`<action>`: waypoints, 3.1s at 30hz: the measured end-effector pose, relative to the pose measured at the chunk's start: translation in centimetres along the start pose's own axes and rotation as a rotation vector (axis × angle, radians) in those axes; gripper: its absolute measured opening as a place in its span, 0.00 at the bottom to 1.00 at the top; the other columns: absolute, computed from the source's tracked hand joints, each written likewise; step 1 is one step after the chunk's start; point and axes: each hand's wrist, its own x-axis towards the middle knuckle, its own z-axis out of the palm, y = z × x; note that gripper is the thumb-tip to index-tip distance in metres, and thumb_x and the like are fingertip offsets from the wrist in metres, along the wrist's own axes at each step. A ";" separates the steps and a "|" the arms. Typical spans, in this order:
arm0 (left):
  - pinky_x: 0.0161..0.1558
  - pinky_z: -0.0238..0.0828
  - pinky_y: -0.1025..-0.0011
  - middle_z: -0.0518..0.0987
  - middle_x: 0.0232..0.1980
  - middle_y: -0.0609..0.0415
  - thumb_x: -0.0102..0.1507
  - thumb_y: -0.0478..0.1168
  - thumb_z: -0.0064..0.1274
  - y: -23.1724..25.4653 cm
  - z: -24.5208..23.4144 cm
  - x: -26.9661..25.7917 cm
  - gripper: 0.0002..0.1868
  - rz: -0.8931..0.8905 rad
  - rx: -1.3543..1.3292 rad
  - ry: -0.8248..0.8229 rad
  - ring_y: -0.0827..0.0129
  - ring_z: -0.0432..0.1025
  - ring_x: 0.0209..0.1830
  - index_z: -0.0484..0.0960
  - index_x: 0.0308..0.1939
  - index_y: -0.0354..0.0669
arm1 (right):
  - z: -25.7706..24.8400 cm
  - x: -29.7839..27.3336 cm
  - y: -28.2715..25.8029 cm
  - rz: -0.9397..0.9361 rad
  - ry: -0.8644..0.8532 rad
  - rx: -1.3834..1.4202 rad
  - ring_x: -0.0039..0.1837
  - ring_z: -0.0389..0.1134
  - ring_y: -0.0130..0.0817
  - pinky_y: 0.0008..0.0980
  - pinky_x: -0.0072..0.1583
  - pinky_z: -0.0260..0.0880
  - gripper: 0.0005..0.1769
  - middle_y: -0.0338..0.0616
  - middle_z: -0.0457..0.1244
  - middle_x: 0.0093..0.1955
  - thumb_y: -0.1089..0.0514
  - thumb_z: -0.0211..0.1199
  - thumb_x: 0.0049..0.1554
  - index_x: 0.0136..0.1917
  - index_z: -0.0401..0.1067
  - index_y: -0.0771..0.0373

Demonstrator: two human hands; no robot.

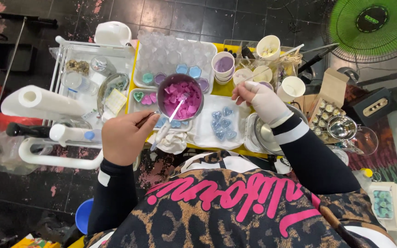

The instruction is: Stirring and preparing pink wax in a pot for candle making.

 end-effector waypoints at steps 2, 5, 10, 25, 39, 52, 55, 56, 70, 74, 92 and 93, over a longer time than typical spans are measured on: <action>0.28 0.68 0.66 0.82 0.29 0.49 0.65 0.50 0.59 0.1 -0.3 -0.6 0.14 -0.029 0.002 -0.008 0.59 0.77 0.25 0.89 0.43 0.45 | 1.3 -1.1 -1.1 0.002 -0.007 0.006 0.48 0.65 0.21 0.21 0.48 0.60 0.12 0.35 0.68 0.46 0.50 0.55 0.66 0.51 0.75 0.57; 0.29 0.69 0.66 0.83 0.29 0.50 0.65 0.51 0.58 0.0 -0.5 -1.6 0.15 -0.057 -0.001 -0.004 0.59 0.78 0.27 0.89 0.42 0.45 | 2.7 -1.7 -0.4 -0.040 -0.018 0.047 0.49 0.66 0.21 0.21 0.49 0.60 0.08 0.34 0.68 0.49 0.57 0.56 0.59 0.51 0.73 0.54; 0.30 0.70 0.67 0.83 0.30 0.50 0.66 0.52 0.58 -1.0 -0.8 -2.8 0.15 -0.068 0.013 0.005 0.59 0.78 0.28 0.89 0.43 0.45 | 4.8 -1.6 3.1 -0.162 -0.046 0.130 0.54 0.65 0.23 0.20 0.52 0.59 0.07 0.38 0.69 0.52 0.64 0.52 0.57 0.41 0.71 0.61; 0.28 0.69 0.67 0.83 0.29 0.49 0.65 0.52 0.57 -7.2 -7.2 -0.1 0.16 0.002 0.010 -0.116 0.58 0.77 0.26 0.89 0.43 0.44 | 11.7 1.1 2.6 -0.011 -0.204 0.752 0.54 0.64 0.29 0.27 0.53 0.61 0.21 0.40 0.67 0.55 0.47 0.47 0.67 0.53 0.73 0.64; 0.27 0.67 0.64 0.81 0.28 0.47 0.63 0.52 0.58 -11.3 -6.8 2.3 0.15 0.071 0.012 -0.248 0.55 0.76 0.25 0.89 0.41 0.45 | 8.7 12.9 6.8 -0.226 1.192 -0.509 0.68 0.57 0.55 0.49 0.69 0.57 0.37 0.60 0.54 0.65 0.42 0.72 0.62 0.68 0.58 0.68; 0.27 0.68 0.67 0.82 0.28 0.48 0.64 0.49 0.60 -12.3 -6.8 2.4 0.13 0.096 -0.074 -0.226 0.58 0.76 0.23 0.89 0.41 0.43 | 8.9 11.7 9.4 -0.131 1.224 -0.649 0.71 0.53 0.56 0.52 0.70 0.53 0.42 0.57 0.49 0.70 0.45 0.73 0.61 0.74 0.51 0.65; 0.26 0.68 0.66 0.81 0.27 0.47 0.63 0.49 0.60 -11.8 -7.2 2.5 0.13 0.069 -0.050 -0.239 0.58 0.75 0.22 0.89 0.41 0.44 | 11.5 9.3 8.1 -0.210 1.237 -0.598 0.72 0.54 0.53 0.50 0.72 0.54 0.34 0.56 0.51 0.72 0.52 0.69 0.64 0.73 0.55 0.64; 0.25 0.67 0.66 0.81 0.26 0.48 0.63 0.49 0.60 -11.4 -7.5 2.5 0.14 -0.018 -0.067 -0.269 0.58 0.75 0.19 0.89 0.42 0.44 | 13.1 8.0 7.2 -0.265 1.070 -0.532 0.69 0.59 0.50 0.49 0.70 0.58 0.29 0.55 0.56 0.67 0.53 0.69 0.64 0.69 0.59 0.65; 0.28 0.69 0.69 0.82 0.29 0.48 0.65 0.49 0.59 -13.1 -9.3 0.7 0.14 0.075 -0.030 -0.155 0.62 0.77 0.24 0.88 0.43 0.41 | 23.9 -0.1 11.9 -0.338 0.133 -0.967 0.61 0.63 0.46 0.49 0.59 0.61 0.26 0.42 0.64 0.55 0.47 0.69 0.51 0.62 0.77 0.54; 0.26 0.67 0.67 0.82 0.27 0.49 0.65 0.49 0.58 -13.4 -9.3 0.5 0.14 0.032 -0.007 -0.214 0.60 0.76 0.22 0.89 0.42 0.42 | 23.7 0.8 13.7 -0.520 0.227 -1.115 0.58 0.64 0.40 0.44 0.60 0.63 0.15 0.33 0.67 0.51 0.47 0.69 0.52 0.52 0.80 0.49; 0.25 0.66 0.68 0.81 0.25 0.49 0.64 0.50 0.59 -13.1 -8.8 -0.1 0.15 -0.013 -0.049 -0.251 0.62 0.74 0.19 0.89 0.42 0.42 | 23.8 1.8 14.6 -0.354 0.355 -0.799 0.50 0.68 0.46 0.44 0.56 0.67 0.07 0.43 0.69 0.40 0.55 0.72 0.47 0.36 0.77 0.58; 0.24 0.65 0.68 0.81 0.24 0.49 0.64 0.50 0.59 -13.1 -8.8 0.0 0.15 -0.026 -0.030 -0.257 0.62 0.74 0.19 0.89 0.42 0.43 | 23.8 1.7 14.6 -0.402 0.346 -0.769 0.53 0.68 0.46 0.43 0.58 0.67 0.04 0.43 0.69 0.43 0.57 0.70 0.49 0.39 0.78 0.58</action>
